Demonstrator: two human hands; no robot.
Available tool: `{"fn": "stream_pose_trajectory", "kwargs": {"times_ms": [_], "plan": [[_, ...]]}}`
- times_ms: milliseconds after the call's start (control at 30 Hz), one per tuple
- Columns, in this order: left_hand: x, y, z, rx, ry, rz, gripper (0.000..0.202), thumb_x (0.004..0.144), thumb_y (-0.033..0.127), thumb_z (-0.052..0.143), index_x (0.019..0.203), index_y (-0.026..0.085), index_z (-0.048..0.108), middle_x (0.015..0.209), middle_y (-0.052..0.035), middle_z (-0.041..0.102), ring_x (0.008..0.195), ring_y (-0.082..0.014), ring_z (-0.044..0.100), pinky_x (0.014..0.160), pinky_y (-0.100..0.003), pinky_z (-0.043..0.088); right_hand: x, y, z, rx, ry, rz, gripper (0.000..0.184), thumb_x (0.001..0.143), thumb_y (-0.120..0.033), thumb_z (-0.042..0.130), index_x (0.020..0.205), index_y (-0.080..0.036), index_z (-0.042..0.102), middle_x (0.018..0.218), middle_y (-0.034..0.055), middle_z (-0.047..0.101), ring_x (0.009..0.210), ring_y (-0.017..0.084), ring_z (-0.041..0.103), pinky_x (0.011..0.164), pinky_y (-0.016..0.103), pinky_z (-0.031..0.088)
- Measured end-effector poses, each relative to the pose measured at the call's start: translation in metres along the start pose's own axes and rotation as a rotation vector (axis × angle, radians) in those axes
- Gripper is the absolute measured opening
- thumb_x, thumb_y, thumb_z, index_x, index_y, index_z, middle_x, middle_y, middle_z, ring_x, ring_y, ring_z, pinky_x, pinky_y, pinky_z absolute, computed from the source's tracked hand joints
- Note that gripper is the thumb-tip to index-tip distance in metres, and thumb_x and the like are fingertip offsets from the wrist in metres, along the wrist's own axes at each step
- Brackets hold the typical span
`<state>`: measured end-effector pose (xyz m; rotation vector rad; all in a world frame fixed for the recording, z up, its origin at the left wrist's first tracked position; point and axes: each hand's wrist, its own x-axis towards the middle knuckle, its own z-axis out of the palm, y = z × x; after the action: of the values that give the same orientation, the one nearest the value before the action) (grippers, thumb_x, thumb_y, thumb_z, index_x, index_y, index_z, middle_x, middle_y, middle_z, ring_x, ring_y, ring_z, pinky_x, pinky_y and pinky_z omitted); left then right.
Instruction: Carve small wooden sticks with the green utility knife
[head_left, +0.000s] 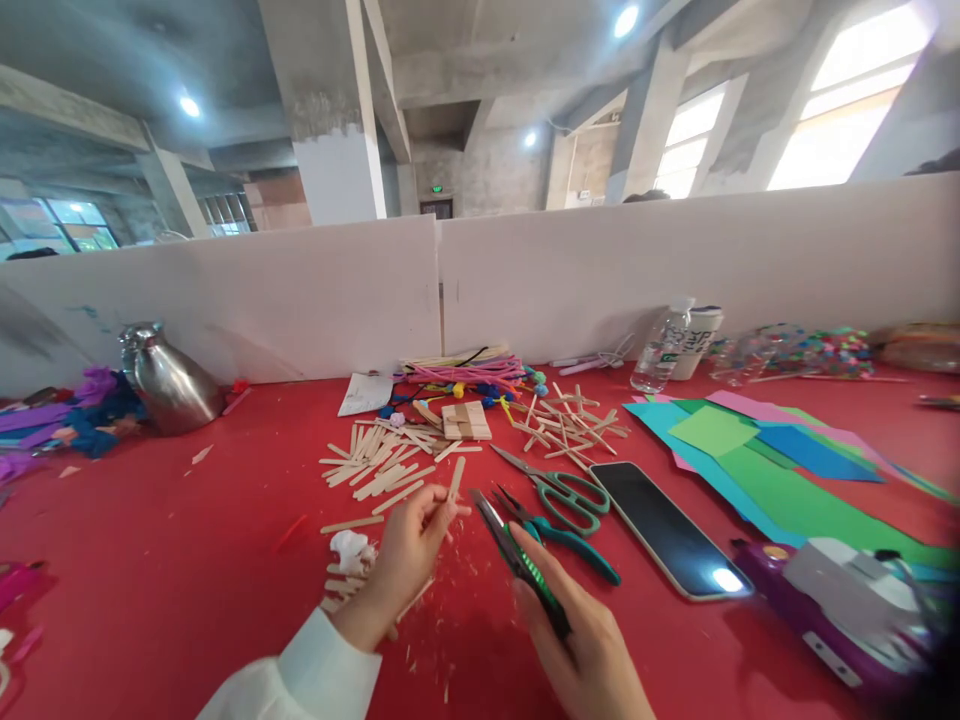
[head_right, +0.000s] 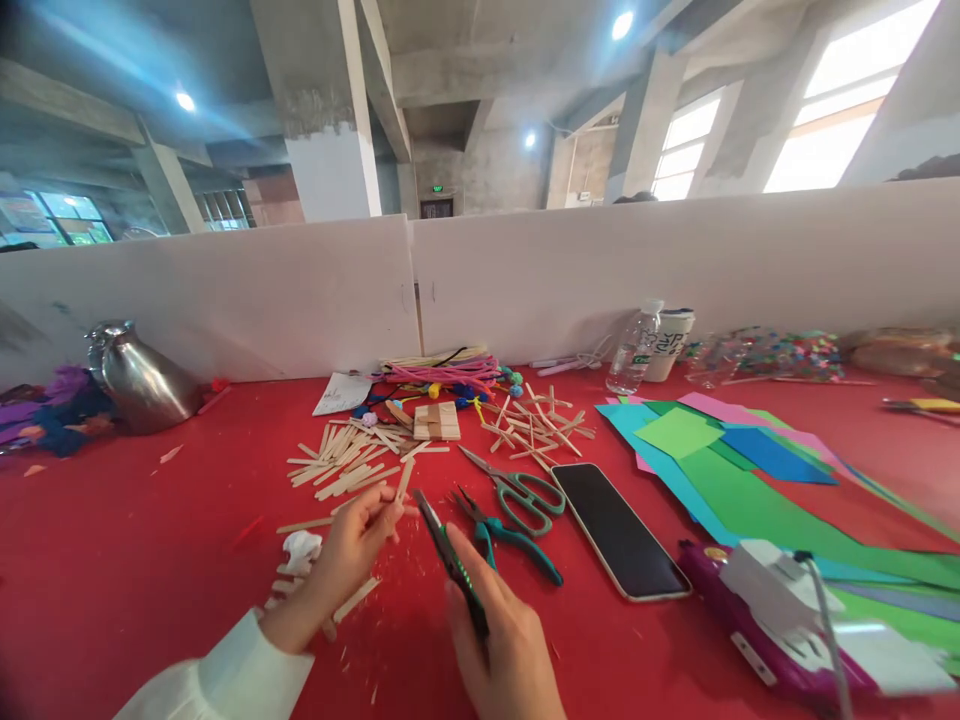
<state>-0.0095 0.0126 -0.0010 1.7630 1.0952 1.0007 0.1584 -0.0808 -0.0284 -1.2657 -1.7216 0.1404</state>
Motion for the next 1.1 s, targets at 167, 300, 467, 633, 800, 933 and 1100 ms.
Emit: {"fn": "stream_pose_trajectory", "kwargs": {"times_ms": [167, 300, 467, 633, 800, 933, 1100], "plan": [[-0.005, -0.008, 0.003, -0.129, -0.068, 0.005, 0.025, 0.085, 0.039, 0.049, 0.094, 0.016, 0.05, 0.087, -0.0074, 0.066, 0.074, -0.0164, 0.061, 0.069, -0.026, 0.046, -0.008, 0.003, 0.007, 0.009, 0.022, 0.015, 0.045, 0.086, -0.017, 0.04, 0.131, -0.022, 0.045, 0.102, 0.0064, 0.07, 0.097, 0.016, 0.065, 0.07, 0.016, 0.053], [-0.007, -0.01, 0.004, -0.168, -0.11, 0.015, 0.026, 0.085, 0.04, 0.05, 0.096, 0.016, 0.049, 0.086, -0.0079, 0.066, 0.079, -0.018, 0.062, 0.073, -0.027, 0.046, -0.01, 0.002, 0.008, -0.029, 0.073, 0.038, 0.042, 0.086, -0.022, 0.042, 0.126, -0.024, 0.053, 0.097, 0.0066, 0.071, 0.091, 0.018, 0.068, 0.061, 0.015, 0.054], [-0.011, -0.01, 0.008, -0.126, -0.08, -0.002, 0.032, 0.084, 0.042, 0.051, 0.102, 0.016, 0.049, 0.084, -0.0098, 0.067, 0.076, -0.0191, 0.062, 0.069, -0.028, 0.046, -0.01, 0.0, 0.008, -0.043, 0.045, 0.033, 0.04, 0.088, -0.027, 0.041, 0.125, -0.021, 0.056, 0.071, 0.0051, 0.068, 0.068, 0.015, 0.071, 0.051, 0.012, 0.052], [-0.013, -0.003, 0.011, -0.124, -0.074, 0.009, 0.025, 0.084, 0.038, 0.051, 0.097, 0.017, 0.05, 0.077, -0.0066, 0.067, 0.07, -0.0176, 0.062, 0.061, -0.024, 0.044, -0.01, -0.003, 0.004, -0.049, 0.057, 0.076, 0.04, 0.087, -0.026, 0.042, 0.124, -0.021, 0.058, 0.08, 0.0069, 0.071, 0.071, 0.015, 0.07, 0.054, 0.014, 0.053], [-0.013, 0.006, 0.009, 0.005, -0.043, 0.042, 0.017, 0.084, 0.032, 0.049, 0.089, 0.017, 0.052, 0.077, -0.0077, 0.067, 0.069, -0.0189, 0.063, 0.062, -0.025, 0.046, -0.012, -0.003, 0.002, -0.048, 0.048, 0.099, 0.038, 0.086, -0.029, 0.045, 0.12, -0.022, 0.061, 0.084, 0.0075, 0.072, 0.081, 0.02, 0.07, 0.061, 0.018, 0.056], [-0.014, 0.011, 0.005, 0.183, -0.001, 0.081, 0.014, 0.084, 0.028, 0.048, 0.087, 0.017, 0.056, 0.077, -0.0086, 0.068, 0.07, -0.0204, 0.064, 0.064, -0.027, 0.048, -0.016, -0.003, 0.005, -0.026, 0.049, 0.127, 0.039, 0.087, -0.03, 0.045, 0.121, -0.021, 0.059, 0.09, 0.0081, 0.072, 0.081, 0.02, 0.07, 0.06, 0.018, 0.056], [-0.016, 0.009, 0.006, 0.267, 0.001, 0.128, 0.032, 0.086, 0.025, 0.046, 0.117, 0.016, 0.052, 0.081, -0.0078, 0.071, 0.074, -0.0213, 0.067, 0.065, -0.026, 0.048, -0.018, -0.003, 0.006, -0.008, 0.052, 0.122, 0.04, 0.087, -0.028, 0.045, 0.126, -0.023, 0.054, 0.095, 0.006, 0.072, 0.073, 0.016, 0.071, 0.056, 0.016, 0.054]]}}
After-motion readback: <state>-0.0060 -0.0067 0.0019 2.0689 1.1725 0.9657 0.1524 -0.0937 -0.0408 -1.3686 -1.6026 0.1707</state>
